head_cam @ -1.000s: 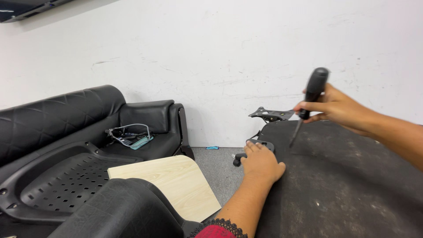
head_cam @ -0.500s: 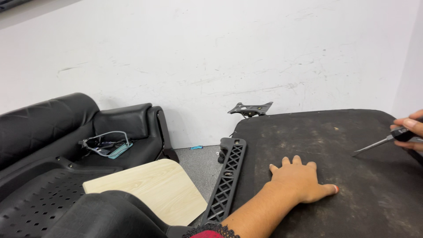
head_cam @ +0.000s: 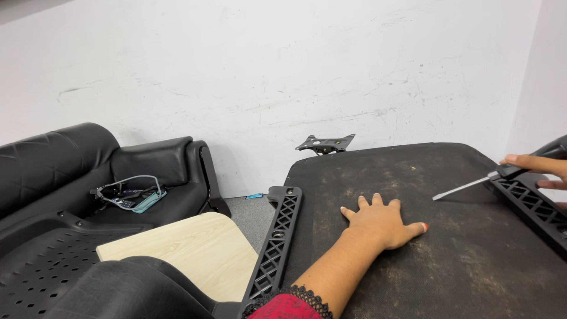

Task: The person uses a screwdriver to tighten screws into a black plastic frame component. They hold the frame steady with one hand while turning the screwdriver with the other, then move to a second screw and repeat the tightening process.

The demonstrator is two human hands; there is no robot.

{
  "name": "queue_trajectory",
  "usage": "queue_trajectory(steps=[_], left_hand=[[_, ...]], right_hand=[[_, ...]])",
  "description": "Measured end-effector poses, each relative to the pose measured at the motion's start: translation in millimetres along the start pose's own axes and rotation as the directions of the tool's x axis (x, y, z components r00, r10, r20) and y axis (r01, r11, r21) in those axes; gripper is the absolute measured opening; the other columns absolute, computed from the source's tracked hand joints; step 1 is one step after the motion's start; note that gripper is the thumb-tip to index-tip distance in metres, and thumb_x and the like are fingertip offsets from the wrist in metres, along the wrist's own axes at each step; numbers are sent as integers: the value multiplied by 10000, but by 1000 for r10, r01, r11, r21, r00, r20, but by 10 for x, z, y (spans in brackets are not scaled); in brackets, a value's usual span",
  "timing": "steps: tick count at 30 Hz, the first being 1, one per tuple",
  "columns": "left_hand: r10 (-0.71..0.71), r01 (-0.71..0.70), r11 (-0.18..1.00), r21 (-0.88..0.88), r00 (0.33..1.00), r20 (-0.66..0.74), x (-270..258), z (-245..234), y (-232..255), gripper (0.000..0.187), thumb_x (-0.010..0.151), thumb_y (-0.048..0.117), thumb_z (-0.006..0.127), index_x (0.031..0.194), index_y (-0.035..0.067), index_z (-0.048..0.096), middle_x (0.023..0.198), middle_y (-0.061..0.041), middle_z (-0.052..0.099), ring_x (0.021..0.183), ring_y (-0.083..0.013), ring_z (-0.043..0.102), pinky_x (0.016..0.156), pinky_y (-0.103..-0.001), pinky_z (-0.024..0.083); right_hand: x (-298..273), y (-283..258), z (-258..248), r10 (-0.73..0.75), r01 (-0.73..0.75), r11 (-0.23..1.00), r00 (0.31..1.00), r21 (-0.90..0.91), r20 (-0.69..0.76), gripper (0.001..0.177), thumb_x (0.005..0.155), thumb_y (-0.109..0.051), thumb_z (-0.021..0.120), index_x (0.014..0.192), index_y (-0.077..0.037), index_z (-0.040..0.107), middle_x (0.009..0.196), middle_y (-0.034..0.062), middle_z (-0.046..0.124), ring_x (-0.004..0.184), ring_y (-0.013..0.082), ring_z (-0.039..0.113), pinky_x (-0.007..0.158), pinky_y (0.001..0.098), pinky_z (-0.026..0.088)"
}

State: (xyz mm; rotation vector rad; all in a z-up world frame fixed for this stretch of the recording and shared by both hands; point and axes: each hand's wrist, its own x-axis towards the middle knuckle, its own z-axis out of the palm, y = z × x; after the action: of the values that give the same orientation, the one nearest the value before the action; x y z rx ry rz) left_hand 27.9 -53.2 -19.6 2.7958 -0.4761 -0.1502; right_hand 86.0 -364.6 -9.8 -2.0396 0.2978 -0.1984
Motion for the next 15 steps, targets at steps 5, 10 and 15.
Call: queue_trajectory(steps=[5,10,15], left_hand=[[-55,55,998,-3,998,-9,-34,-114,-149,893,837,724,509,1534,172,428,1645,-209,233,1537,-466,103,1128,-798,71],[-130,128,991,-34,991,-29,55,-203,-331,877,860,711,496,1549,180,392,1659,-172,211,1536,-451,117,1142,-784,62],[-116,115,993,-9,993,-12,228,-217,-303,823,905,687,467,1522,144,444,1631,-179,300,1529,-437,193,1154,-768,110]], right_hand=[[-268,-404,43,113,-115,993,985,10,130,571,922,-516,611,1373,-170,659,1431,207,594,1481,367,429,1178,660,354],[-162,-671,75,86,-86,996,979,-6,186,572,847,-480,647,1303,-148,741,1476,168,619,1495,330,406,1242,712,257],[77,-770,190,-20,3,998,963,64,268,562,838,-455,681,1273,-107,754,1521,209,564,1480,393,396,1185,826,-36]])
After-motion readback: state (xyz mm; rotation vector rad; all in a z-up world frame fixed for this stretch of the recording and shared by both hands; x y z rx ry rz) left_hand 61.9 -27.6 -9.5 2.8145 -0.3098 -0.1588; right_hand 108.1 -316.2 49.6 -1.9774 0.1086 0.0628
